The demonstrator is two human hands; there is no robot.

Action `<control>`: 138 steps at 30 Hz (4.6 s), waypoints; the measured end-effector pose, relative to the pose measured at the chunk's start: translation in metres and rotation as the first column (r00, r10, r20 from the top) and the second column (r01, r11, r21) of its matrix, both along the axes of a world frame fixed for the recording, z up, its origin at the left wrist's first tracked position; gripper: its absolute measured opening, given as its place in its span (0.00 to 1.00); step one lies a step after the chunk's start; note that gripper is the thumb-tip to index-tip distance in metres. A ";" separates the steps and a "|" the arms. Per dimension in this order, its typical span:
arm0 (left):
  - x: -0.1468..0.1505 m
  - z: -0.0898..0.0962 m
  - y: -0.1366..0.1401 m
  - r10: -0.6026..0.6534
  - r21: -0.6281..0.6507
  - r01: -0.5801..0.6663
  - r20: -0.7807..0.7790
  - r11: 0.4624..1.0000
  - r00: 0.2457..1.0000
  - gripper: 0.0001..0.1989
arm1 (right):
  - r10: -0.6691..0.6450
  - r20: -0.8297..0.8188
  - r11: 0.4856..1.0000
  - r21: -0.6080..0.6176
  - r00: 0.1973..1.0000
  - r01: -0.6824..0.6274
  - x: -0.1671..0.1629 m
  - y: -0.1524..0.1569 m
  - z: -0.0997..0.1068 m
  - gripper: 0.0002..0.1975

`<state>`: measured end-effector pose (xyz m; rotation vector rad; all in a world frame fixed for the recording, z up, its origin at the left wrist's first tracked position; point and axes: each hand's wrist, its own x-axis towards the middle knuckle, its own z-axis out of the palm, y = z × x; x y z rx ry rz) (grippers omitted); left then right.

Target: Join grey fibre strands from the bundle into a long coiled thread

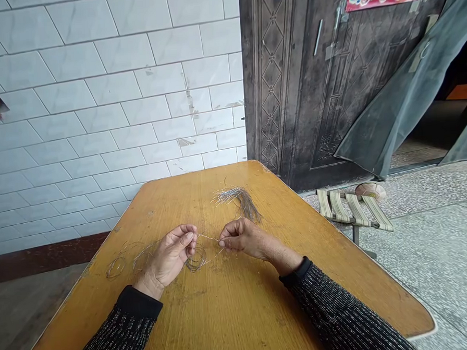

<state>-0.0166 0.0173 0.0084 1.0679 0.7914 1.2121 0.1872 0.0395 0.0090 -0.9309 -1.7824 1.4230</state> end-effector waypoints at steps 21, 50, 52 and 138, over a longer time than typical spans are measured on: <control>0.004 -0.002 0.002 0.199 0.083 -0.194 -0.050 0.977 0.979 0.11 | -0.030 -0.073 0.999 -0.034 0.997 0.027 -0.001 0.002 -0.002 0.13; 0.005 0.001 -0.001 0.183 0.091 -0.180 -0.020 0.979 0.983 0.10 | -0.104 -0.089 0.992 -0.087 0.991 0.096 -0.005 0.000 0.000 0.15; 0.005 0.001 -0.002 0.184 0.094 -0.181 -0.025 0.979 0.983 0.10 | -0.103 -0.089 0.992 -0.078 0.991 0.096 -0.005 0.000 0.000 0.15; 0.003 -0.006 0.003 0.257 0.083 -0.244 -0.233 0.966 0.938 0.12 | -0.427 0.284 0.677 0.729 0.859 0.095 -0.040 -0.034 0.001 0.10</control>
